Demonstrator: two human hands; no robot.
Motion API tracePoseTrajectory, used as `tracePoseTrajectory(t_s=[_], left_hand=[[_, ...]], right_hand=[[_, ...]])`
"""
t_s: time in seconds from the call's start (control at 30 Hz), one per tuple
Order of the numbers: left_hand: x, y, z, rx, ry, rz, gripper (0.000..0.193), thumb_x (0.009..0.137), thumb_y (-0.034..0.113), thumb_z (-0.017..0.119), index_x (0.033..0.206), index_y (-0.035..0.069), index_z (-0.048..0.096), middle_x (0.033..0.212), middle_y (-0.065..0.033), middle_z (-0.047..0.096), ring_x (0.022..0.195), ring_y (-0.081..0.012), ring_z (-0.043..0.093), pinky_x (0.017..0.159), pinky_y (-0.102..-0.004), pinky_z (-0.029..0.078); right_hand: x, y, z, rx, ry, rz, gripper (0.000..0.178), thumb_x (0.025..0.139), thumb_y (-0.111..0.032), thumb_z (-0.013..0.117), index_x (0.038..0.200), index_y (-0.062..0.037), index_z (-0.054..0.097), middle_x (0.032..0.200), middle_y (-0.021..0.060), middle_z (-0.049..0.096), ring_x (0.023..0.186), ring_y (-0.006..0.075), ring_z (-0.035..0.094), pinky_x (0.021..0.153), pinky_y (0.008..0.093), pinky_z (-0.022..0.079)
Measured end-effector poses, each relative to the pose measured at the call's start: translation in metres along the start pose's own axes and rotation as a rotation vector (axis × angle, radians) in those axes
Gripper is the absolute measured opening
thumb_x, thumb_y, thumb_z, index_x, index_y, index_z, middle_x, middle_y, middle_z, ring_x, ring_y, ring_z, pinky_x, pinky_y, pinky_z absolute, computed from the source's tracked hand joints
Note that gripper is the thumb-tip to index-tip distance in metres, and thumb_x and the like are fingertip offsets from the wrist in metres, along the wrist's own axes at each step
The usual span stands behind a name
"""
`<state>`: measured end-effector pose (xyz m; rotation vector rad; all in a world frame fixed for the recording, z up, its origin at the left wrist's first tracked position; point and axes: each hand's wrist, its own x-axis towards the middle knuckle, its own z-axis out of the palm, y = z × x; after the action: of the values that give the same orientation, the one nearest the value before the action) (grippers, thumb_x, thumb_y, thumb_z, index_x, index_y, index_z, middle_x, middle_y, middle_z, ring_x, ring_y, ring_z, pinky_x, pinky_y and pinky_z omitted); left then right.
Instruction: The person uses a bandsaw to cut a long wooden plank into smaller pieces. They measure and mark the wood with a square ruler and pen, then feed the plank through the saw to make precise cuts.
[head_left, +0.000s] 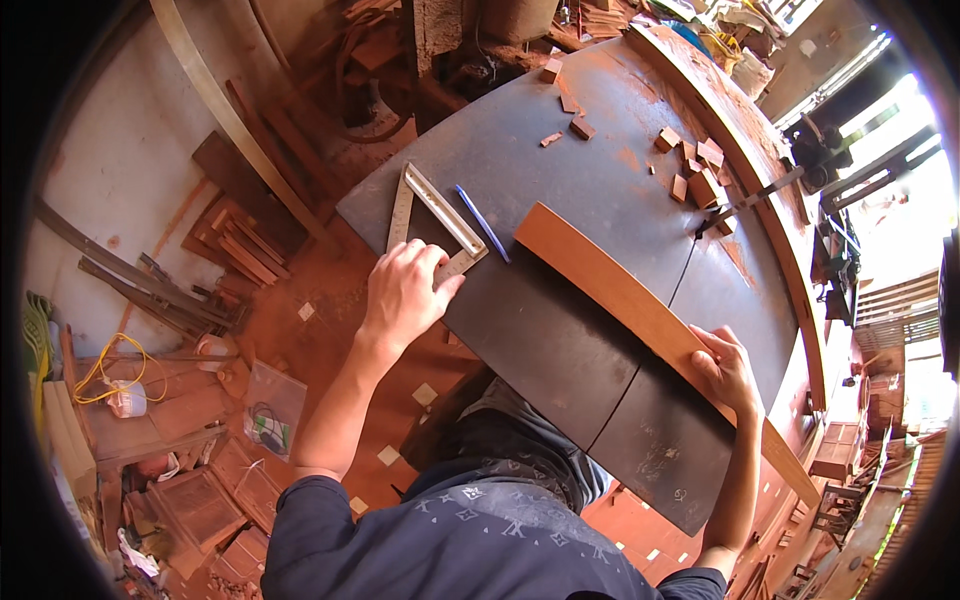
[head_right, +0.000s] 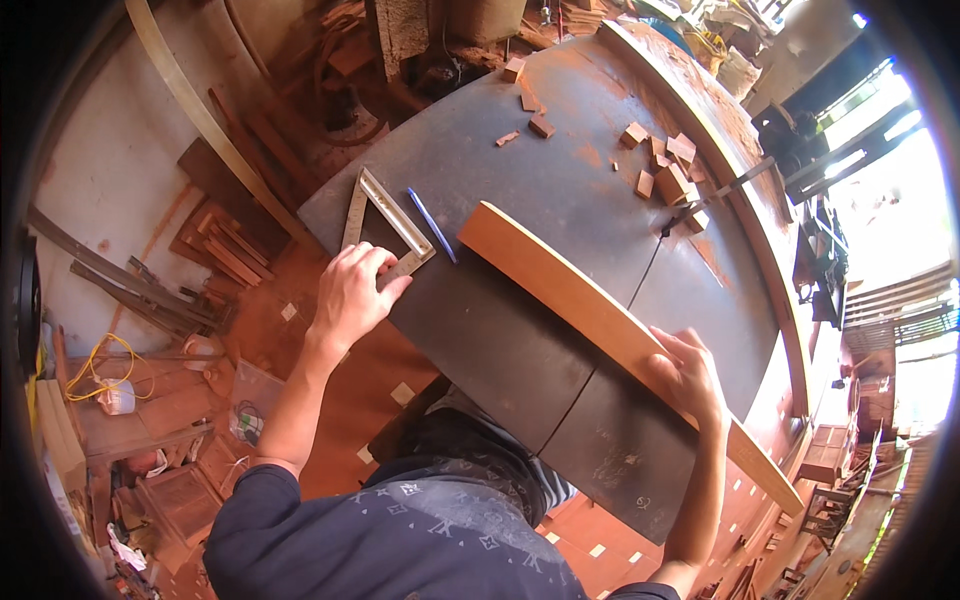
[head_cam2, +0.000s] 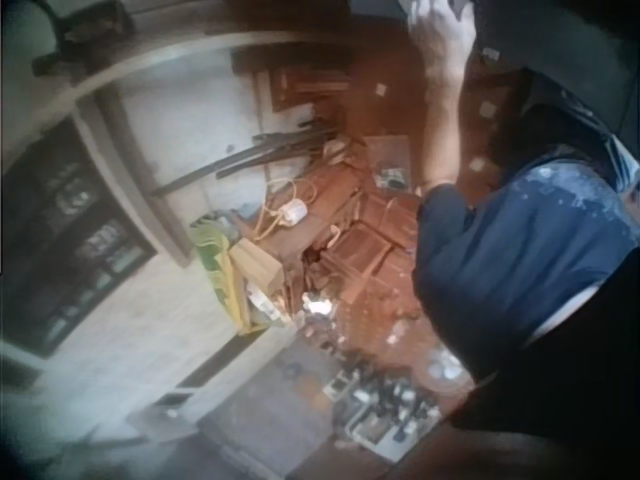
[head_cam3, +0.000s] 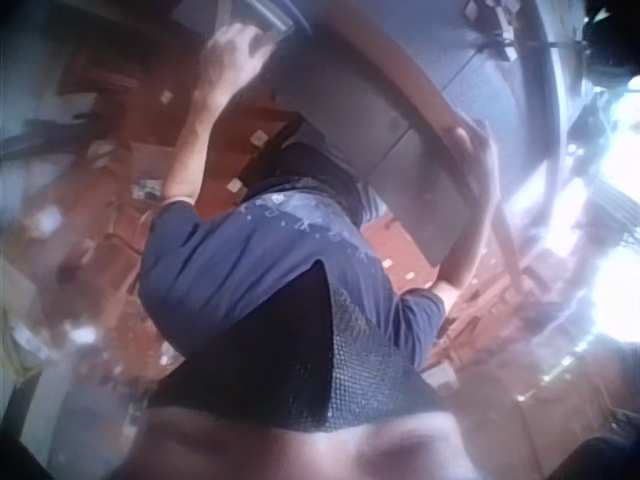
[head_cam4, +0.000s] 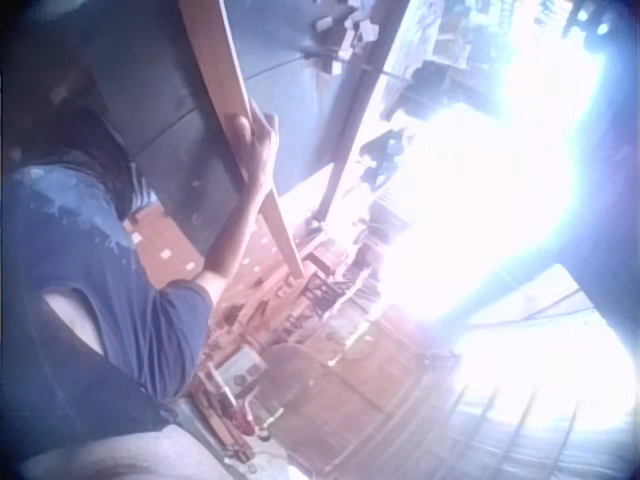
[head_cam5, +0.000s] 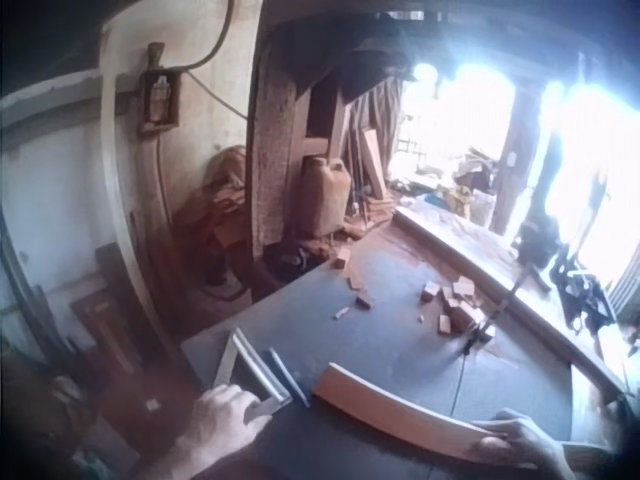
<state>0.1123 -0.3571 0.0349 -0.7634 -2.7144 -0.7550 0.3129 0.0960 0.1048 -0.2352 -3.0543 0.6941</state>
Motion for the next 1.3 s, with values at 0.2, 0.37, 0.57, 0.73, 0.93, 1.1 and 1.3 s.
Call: tracePoseTrajectory(t_s=[0.2, 0.37, 0.57, 0.73, 0.93, 1.1, 1.3], left_hand=[[0.003, -0.002, -0.005, -0.096, -0.068, -0.081, 0.028, 0.087, 0.024, 0.084, 0.101, 0.003, 0.072, 0.095, -0.0184, 0.072, 0.092, -0.0372, 0.071, 0.084, -0.0476, 0.056], [0.010, -0.012, -0.014, -0.289, -0.056, -0.153, 0.028, 0.092, 0.022, 0.081, 0.107, 0.000, 0.071, 0.098, -0.0171, 0.070, 0.089, -0.0353, 0.070, 0.080, -0.0457, 0.056], [0.008, -0.019, -0.021, -0.404, 0.002, -0.200, 0.030, 0.100, 0.023, 0.074, 0.111, -0.004, 0.068, 0.099, -0.0140, 0.067, 0.086, -0.0268, 0.068, 0.079, -0.0385, 0.055], [0.012, -0.014, -0.031, -0.374, 0.190, -0.161, 0.028, 0.107, 0.021, 0.062, 0.114, -0.006, 0.065, 0.104, -0.0182, 0.065, 0.086, -0.0313, 0.066, 0.079, -0.0422, 0.054], [0.013, -0.046, -0.073, -0.247, 0.440, -0.193, 0.025, 0.111, 0.013, 0.051, 0.110, -0.005, 0.068, 0.095, -0.0166, 0.066, 0.076, -0.0287, 0.067, 0.069, -0.0408, 0.053], [-0.016, -0.059, -0.110, -0.563, 0.421, -0.394, 0.037, 0.116, 0.027, 0.048, 0.110, -0.002, 0.072, 0.082, -0.0020, 0.066, 0.069, -0.0067, 0.056, 0.064, -0.0270, 0.048], [-0.021, -0.039, -0.115, -0.862, 0.325, -0.383, 0.043, 0.115, 0.036, 0.050, 0.112, 0.000, 0.073, 0.078, 0.0010, 0.063, 0.075, -0.0059, 0.055, 0.073, -0.0232, 0.046]], right_hand=[[0.004, 0.004, 0.007, -0.117, 0.002, 0.119, 0.027, 0.094, -0.030, 0.071, 0.102, -0.0052, 0.077, 0.110, 0.0163, 0.067, 0.106, 0.0381, 0.060, 0.095, 0.0474, 0.050], [-0.001, -0.014, 0.027, -0.302, 0.283, 0.090, 0.040, 0.087, -0.030, 0.082, 0.118, -0.0064, 0.074, 0.121, 0.0146, 0.067, 0.112, 0.0366, 0.061, 0.099, 0.0477, 0.049], [0.040, -0.126, 0.076, -0.163, 0.468, -0.331, 0.041, 0.079, -0.021, 0.089, 0.116, -0.0090, 0.074, 0.119, 0.0112, 0.069, 0.117, 0.0316, 0.062, 0.102, 0.0489, 0.048], [0.145, -0.238, 0.109, -0.108, 0.357, -0.547, 0.019, 0.088, -0.018, 0.078, 0.103, -0.0084, 0.073, 0.108, 0.0079, 0.073, 0.104, 0.0288, 0.066, 0.098, 0.0446, 0.048], [0.215, -0.293, 0.185, -0.102, -0.056, -0.328, 0.020, 0.089, -0.012, 0.070, 0.108, -0.0041, 0.074, 0.090, 0.0205, 0.075, 0.096, 0.0413, 0.074, 0.090, 0.0540, 0.057], [0.207, -0.285, 0.152, 0.345, 0.005, -0.300, 0.032, 0.087, -0.008, 0.060, 0.113, -0.0030, 0.079, 0.103, 0.0285, 0.075, 0.094, 0.0450, 0.074, 0.092, 0.0481, 0.060], [0.160, -0.217, 0.047, 0.522, 0.320, -0.238, 0.033, 0.092, 0.001, 0.073, 0.125, -0.0008, 0.069, 0.095, 0.0062, 0.076, 0.090, 0.0133, 0.074, 0.084, 0.0299, 0.060]])
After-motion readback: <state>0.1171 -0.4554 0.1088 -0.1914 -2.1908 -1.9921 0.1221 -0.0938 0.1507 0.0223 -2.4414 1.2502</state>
